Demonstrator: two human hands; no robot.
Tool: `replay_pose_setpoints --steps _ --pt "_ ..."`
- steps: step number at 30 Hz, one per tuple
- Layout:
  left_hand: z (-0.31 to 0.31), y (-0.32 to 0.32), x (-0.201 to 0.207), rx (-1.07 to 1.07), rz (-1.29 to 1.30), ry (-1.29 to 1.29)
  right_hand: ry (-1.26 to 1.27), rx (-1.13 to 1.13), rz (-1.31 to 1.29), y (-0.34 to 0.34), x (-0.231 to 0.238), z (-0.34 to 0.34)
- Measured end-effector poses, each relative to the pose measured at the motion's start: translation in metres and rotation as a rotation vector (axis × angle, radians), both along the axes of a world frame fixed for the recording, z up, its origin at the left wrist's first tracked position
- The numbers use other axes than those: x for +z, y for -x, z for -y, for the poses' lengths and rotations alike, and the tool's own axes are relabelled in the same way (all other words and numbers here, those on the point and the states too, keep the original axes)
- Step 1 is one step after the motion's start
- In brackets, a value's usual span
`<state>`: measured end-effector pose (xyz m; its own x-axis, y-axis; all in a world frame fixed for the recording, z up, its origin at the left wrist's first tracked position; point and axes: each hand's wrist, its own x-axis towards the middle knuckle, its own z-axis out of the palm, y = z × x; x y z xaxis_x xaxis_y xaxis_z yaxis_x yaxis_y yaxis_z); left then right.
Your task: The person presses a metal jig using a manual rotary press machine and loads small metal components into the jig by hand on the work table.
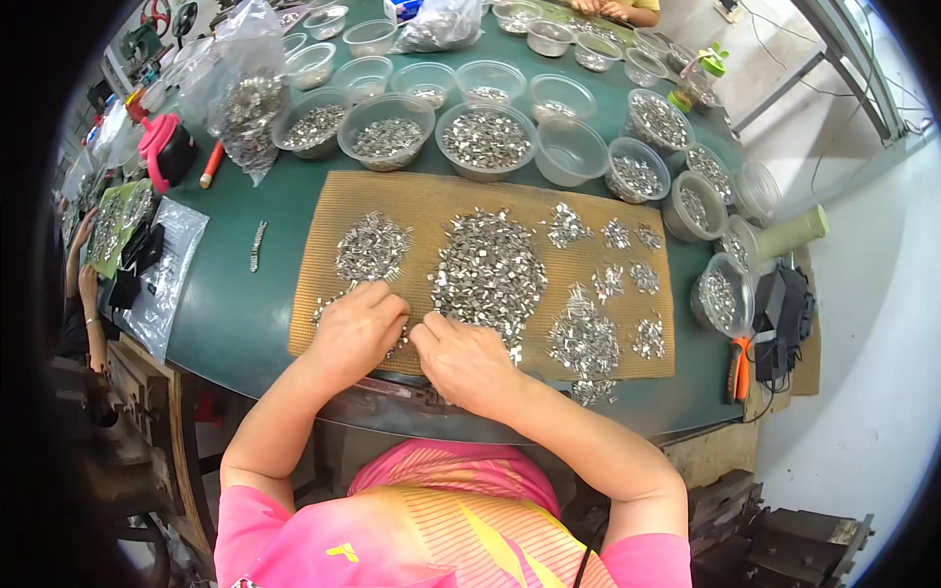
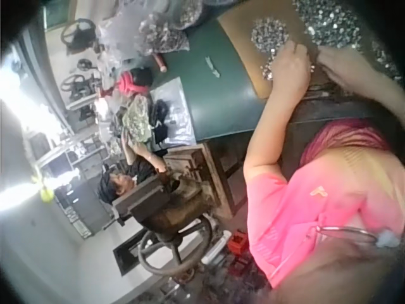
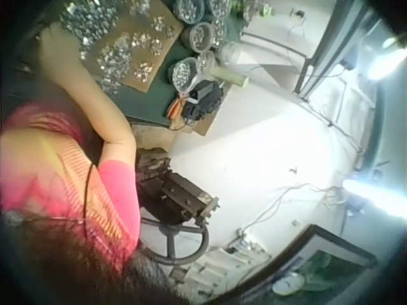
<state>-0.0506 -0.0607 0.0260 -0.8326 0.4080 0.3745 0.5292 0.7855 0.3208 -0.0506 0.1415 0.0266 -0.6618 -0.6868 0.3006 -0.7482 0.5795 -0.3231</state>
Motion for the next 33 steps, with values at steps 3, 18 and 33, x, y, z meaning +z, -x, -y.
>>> replay_pose_setpoints --steps 3,18,33 --pt "0.004 0.001 0.002 -0.004 0.098 -0.065 0.079 -0.011 0.105 -0.007 0.019 -0.019" --pt "0.002 -0.012 0.025 -0.036 0.194 -0.249 0.048 -0.026 0.020 -0.057 0.015 -0.067" --pt "-0.060 -0.063 -0.004 -0.274 0.092 -0.301 0.120 -0.080 0.156 -0.056 0.016 -0.071"
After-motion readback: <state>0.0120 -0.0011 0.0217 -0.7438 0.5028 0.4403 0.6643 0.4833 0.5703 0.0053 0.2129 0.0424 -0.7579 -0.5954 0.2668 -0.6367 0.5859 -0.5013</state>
